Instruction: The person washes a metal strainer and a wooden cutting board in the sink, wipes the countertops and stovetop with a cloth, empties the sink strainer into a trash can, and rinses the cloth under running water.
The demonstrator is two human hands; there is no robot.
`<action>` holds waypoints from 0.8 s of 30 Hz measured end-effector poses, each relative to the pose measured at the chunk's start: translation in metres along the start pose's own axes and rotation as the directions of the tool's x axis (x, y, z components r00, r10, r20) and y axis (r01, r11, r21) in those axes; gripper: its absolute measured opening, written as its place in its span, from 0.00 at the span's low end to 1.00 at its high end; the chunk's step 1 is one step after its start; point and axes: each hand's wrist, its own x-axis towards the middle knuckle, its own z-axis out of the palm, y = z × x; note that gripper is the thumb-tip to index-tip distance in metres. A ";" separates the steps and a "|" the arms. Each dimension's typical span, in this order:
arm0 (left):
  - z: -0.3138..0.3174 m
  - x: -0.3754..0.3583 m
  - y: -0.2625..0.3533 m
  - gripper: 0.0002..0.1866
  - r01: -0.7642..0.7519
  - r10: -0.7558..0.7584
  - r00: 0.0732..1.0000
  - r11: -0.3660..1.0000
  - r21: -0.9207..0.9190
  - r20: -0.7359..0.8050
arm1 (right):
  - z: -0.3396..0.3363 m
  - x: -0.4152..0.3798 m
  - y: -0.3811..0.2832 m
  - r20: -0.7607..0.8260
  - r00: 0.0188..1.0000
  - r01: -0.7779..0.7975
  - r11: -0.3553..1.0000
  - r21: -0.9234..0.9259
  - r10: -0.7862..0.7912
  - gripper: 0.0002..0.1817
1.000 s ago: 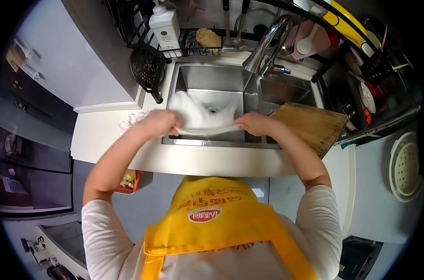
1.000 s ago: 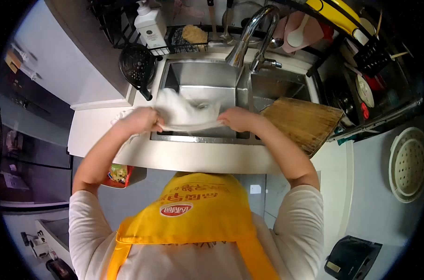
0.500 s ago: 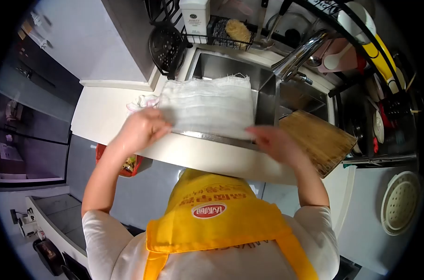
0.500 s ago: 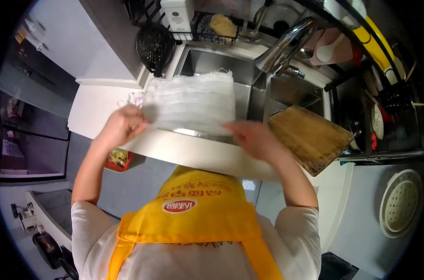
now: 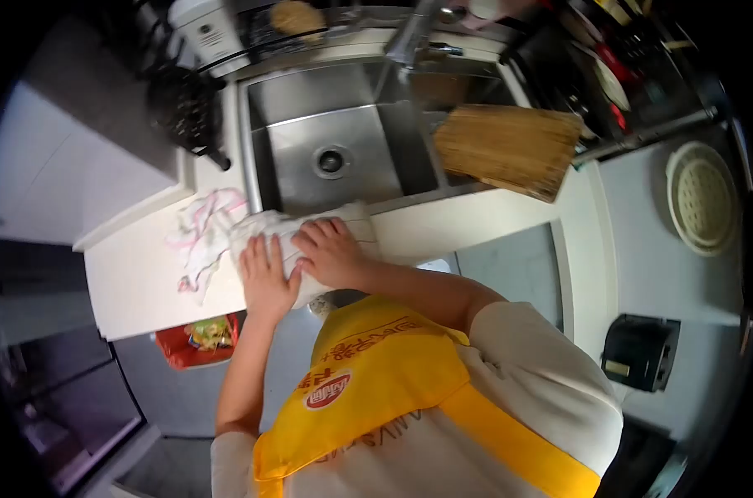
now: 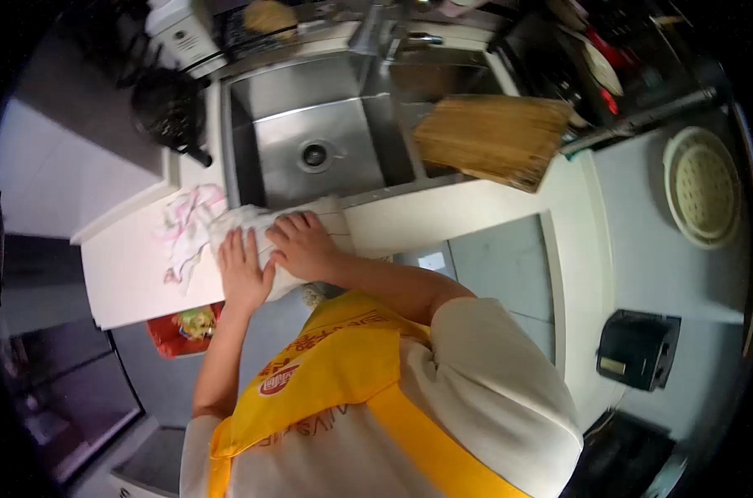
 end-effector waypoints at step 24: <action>0.136 0.142 0.249 0.38 -0.479 0.476 0.877 0.877 0.032 0.069 | -0.141 -0.206 0.252 -0.195 0.913 -0.329 0.929 0.168 0.358 0.23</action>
